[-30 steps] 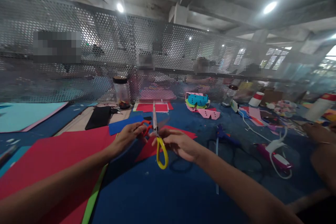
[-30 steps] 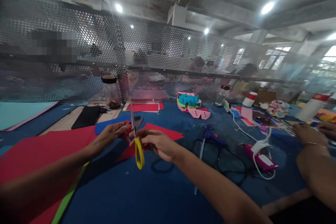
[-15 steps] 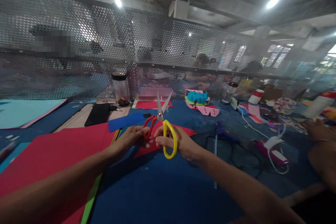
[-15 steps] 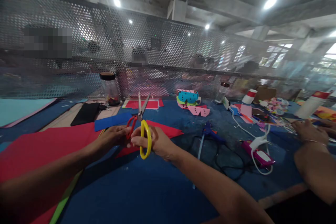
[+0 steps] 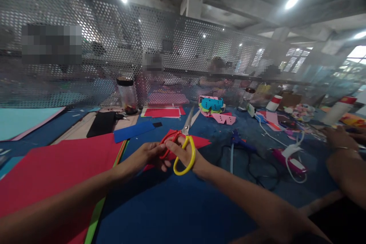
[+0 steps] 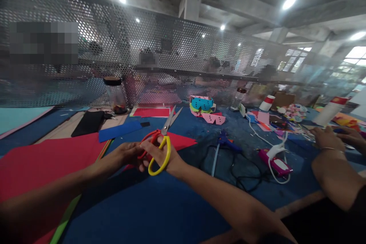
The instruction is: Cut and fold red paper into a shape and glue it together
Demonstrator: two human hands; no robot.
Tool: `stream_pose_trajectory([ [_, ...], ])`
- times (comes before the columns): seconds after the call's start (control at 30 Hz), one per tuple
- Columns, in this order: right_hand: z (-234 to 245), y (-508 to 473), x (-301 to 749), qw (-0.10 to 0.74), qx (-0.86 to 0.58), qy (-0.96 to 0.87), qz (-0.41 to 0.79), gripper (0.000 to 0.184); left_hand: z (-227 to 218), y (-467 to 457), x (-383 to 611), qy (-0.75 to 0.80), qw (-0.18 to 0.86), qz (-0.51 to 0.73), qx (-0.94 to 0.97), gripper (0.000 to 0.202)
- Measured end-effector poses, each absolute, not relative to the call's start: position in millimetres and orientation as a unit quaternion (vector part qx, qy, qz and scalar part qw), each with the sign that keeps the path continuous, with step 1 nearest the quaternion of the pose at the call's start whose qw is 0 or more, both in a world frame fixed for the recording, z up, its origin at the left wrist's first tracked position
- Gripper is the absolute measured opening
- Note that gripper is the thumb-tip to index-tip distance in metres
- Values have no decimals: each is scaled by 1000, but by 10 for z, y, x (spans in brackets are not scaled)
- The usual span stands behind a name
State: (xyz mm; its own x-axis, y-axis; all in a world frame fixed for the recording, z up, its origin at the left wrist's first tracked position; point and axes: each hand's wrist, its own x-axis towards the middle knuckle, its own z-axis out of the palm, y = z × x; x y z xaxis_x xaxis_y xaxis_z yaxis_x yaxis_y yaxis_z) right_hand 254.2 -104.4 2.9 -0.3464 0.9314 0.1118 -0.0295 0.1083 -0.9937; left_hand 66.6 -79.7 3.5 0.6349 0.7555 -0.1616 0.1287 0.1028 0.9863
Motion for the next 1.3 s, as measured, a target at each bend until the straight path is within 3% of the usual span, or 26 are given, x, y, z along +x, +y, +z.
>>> stream_pose_trajectory([
  [0.13,122,-1022,2612,491,-384,-598,505,43,191,-857,671,346,595,242,684,54],
  [0.27,310,-876,2934,504,-389,-617,462,47,151,-774,618,378,381,276,798,52],
  [0.37,455,-724,3302,411,-458,-707,349,47,-67,-658,576,363,220,232,875,51],
  [0.5,496,-448,3678,207,-639,-737,67,52,-323,-574,544,355,80,144,920,67],
  [0.63,364,-89,3841,38,-685,-728,-15,61,-383,-560,511,371,59,111,920,72],
  [0.83,137,348,3954,-7,-677,-736,14,58,-395,-550,489,362,69,113,923,67],
  [1.1,60,357,4029,42,-662,-748,20,55,-447,-570,444,310,25,160,937,51],
  [1.17,111,169,3995,68,-646,-760,5,46,-458,-565,431,295,12,182,938,45],
  [1.3,166,-404,3850,140,-476,-863,98,34,-455,-560,422,294,17,203,934,39],
])
